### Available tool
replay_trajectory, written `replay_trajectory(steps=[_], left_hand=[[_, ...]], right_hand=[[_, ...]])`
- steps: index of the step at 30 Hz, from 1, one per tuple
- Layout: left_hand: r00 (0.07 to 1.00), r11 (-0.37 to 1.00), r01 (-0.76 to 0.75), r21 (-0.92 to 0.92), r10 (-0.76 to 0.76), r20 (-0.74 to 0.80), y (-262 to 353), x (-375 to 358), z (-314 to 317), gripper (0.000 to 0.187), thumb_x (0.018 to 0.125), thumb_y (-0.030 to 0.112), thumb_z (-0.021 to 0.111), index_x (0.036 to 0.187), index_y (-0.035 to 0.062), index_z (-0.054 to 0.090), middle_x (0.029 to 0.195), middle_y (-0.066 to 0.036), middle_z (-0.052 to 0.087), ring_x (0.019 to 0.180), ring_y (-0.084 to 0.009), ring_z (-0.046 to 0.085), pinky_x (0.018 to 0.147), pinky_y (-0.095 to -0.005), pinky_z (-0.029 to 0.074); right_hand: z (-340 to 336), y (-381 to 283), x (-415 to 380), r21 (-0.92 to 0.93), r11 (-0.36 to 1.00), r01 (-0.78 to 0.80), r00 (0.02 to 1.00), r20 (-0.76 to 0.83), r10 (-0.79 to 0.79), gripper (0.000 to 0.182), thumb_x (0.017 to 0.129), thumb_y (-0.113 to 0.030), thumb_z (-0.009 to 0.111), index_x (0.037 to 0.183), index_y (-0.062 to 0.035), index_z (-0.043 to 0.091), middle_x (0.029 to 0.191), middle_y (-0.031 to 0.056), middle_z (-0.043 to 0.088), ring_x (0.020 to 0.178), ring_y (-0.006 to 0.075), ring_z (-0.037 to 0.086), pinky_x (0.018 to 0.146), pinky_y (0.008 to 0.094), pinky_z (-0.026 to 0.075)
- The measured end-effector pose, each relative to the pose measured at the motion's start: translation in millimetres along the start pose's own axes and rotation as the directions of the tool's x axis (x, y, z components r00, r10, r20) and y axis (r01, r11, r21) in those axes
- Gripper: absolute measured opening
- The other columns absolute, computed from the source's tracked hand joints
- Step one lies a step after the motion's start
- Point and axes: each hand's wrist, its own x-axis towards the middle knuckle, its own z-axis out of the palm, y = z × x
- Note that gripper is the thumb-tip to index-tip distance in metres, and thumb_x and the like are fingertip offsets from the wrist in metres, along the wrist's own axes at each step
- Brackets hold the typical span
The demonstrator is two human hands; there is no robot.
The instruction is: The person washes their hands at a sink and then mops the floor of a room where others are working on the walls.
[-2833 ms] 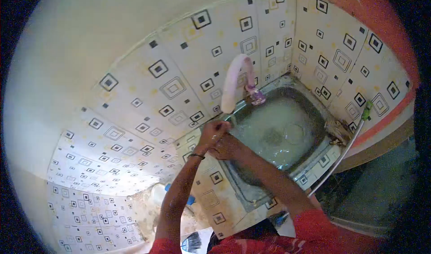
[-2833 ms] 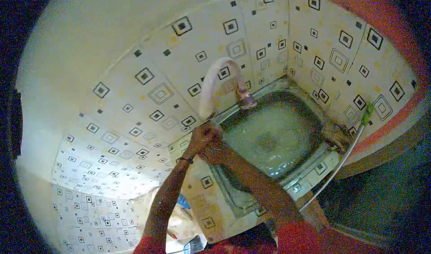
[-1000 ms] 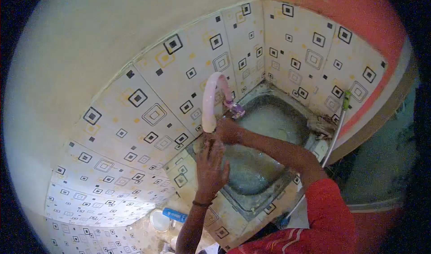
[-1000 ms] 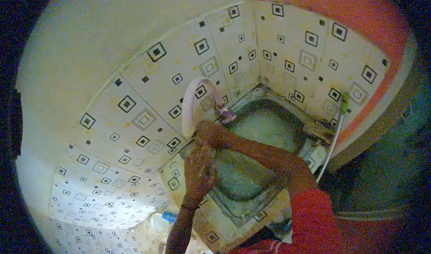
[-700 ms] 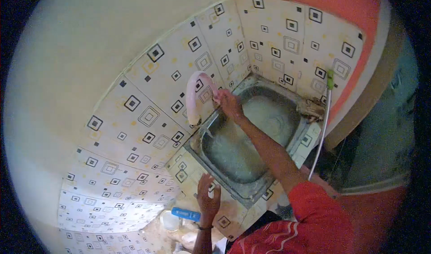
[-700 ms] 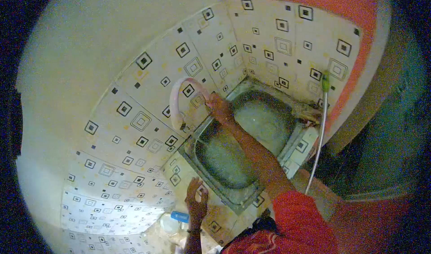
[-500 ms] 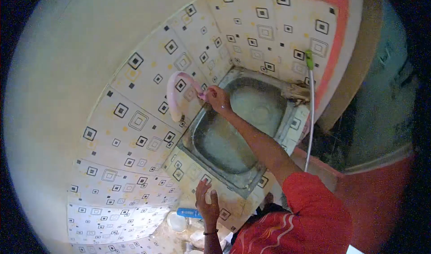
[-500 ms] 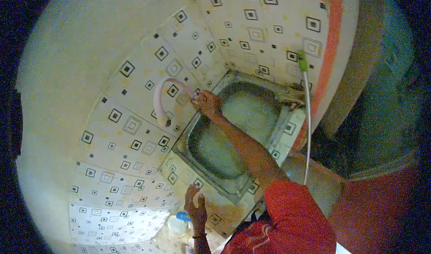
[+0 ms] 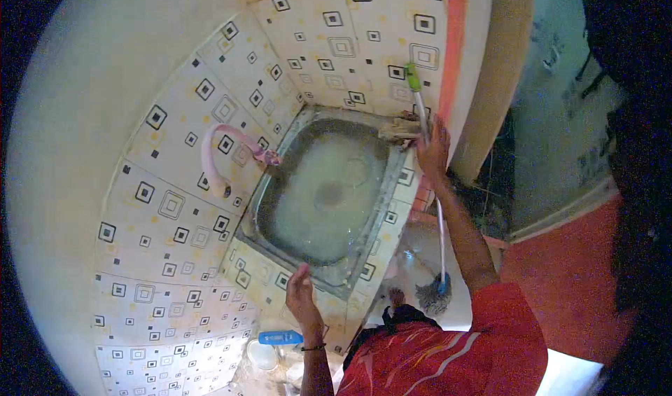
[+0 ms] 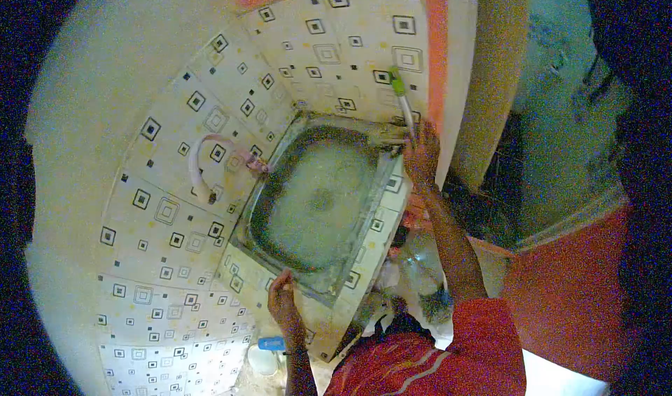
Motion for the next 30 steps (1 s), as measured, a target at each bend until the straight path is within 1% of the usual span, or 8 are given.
replay_trajectory(steps=[2, 5, 12, 18, 20, 23, 24, 30], left_hand=[[0.998, 0.998, 0.009, -0.06, -0.005, 0.06, 9, -6, 17, 0.024, 0.086, 0.012, 0.051, 0.105, -0.003, 0.055, 0.113, -0.016, 0.055, 0.108, -0.023, 0.05, 0.093, -0.0327, 0.038], [0.988, 0.994, -0.025, -0.106, 0.041, 0.146, 6, -15, 32, 0.023, 0.087, 0.012, 0.053, 0.104, -0.0025, 0.054, 0.111, -0.015, 0.056, 0.108, -0.0228, 0.05, 0.093, -0.0326, 0.039], [0.944, 0.977, 0.098, -0.192, -0.031, 0.328, 21, -46, 38, 0.045, 0.081, 0.018, 0.062, 0.118, -0.0017, 0.045, 0.119, -0.015, 0.05, 0.108, -0.0255, 0.049, 0.096, -0.0374, 0.038], [0.947, 0.881, -0.098, -0.463, 0.225, 0.228, 65, -59, 5, 0.087, 0.069, 0.03, 0.072, 0.134, 0.0037, 0.022, 0.125, -0.016, 0.043, 0.107, -0.0307, 0.049, 0.096, -0.0473, 0.035], [0.896, 0.81, -0.274, -0.519, 0.411, 0.168, 87, -71, -18, 0.081, 0.068, 0.036, 0.073, 0.129, 0.005, 0.029, 0.109, -0.015, 0.053, 0.09, -0.0303, 0.057, 0.086, -0.0456, 0.044], [0.824, 0.776, -0.223, -0.59, 0.474, 0.312, 81, -94, -69, 0.07, 0.07, 0.041, 0.071, 0.121, 0.0078, 0.036, 0.097, -0.007, 0.055, 0.078, -0.021, 0.056, 0.073, -0.0393, 0.05], [0.825, 0.742, -0.194, -0.642, 0.477, 0.302, 88, -106, -74, 0.04, 0.078, 0.035, 0.065, 0.1, 0.0094, 0.044, 0.072, -0.004, 0.054, 0.059, -0.0165, 0.054, 0.051, -0.0343, 0.048], [0.719, 0.688, -0.111, -0.717, 0.554, 0.42, 86, -140, -128, 0.022, 0.088, 0.025, 0.053, 0.078, 0.0082, 0.042, 0.049, -0.003, 0.044, 0.035, -0.0112, 0.037, 0.034, -0.0262, 0.033]], right_hand=[[-22, 4, -10, 0.081, 0.94, -0.33, 0.894, 0.347, 0.284, 0.036, 0.083, -0.016, 0.054, 0.116, -0.0041, 0.052, 0.105, 0.0199, 0.057, 0.092, 0.0357, 0.055, 0.082, 0.0399, 0.044], [-61, -18, -26, 0.263, 0.881, -0.392, 0.875, 0.401, 0.27, 0.029, 0.084, -0.017, 0.053, 0.11, -0.0042, 0.056, 0.099, 0.0193, 0.059, 0.089, 0.0304, 0.059, 0.078, 0.0373, 0.046], [-142, -92, -103, 0.398, 0.822, -0.407, 0.702, 0.712, 0.003, 0.028, 0.074, -0.017, 0.061, 0.098, -0.0021, 0.057, 0.085, 0.0147, 0.057, 0.083, 0.0288, 0.057, 0.073, 0.0384, 0.046], [-201, -137, -201, 0.559, 0.792, -0.243, 0.64, 0.706, -0.302, 0.039, 0.069, -0.02, 0.065, 0.102, -0.0039, 0.053, 0.09, 0.0146, 0.056, 0.083, 0.0313, 0.056, 0.072, 0.0397, 0.045], [-222, -155, -234, 0.473, 0.852, -0.225, 0.542, 0.787, -0.294, 0.04, 0.07, -0.021, 0.065, 0.105, -0.0069, 0.052, 0.1, 0.0147, 0.056, 0.09, 0.0304, 0.056, 0.073, 0.0407, 0.046], [-246, -163, -304, 0.347, 0.857, -0.38, 0.449, 0.88, -0.157, 0.04, 0.07, -0.021, 0.066, 0.105, -0.0099, 0.052, 0.106, 0.0129, 0.056, 0.095, 0.0297, 0.056, 0.075, 0.0408, 0.045], [-258, -168, -315, 0.341, 0.862, -0.376, 0.48, 0.867, -0.134, 0.03, 0.071, -0.021, 0.066, 0.097, -0.0103, 0.054, 0.098, 0.0103, 0.059, 0.09, 0.0293, 0.057, 0.073, 0.0404, 0.046], [-286, -166, -383, 0.175, 0.897, -0.406, 0.5, 0.864, 0.057, 0.025, 0.075, -0.029, 0.064, 0.069, -0.0071, 0.055, 0.067, 0.0115, 0.058, 0.067, 0.0314, 0.059, 0.062, 0.0417, 0.046]])
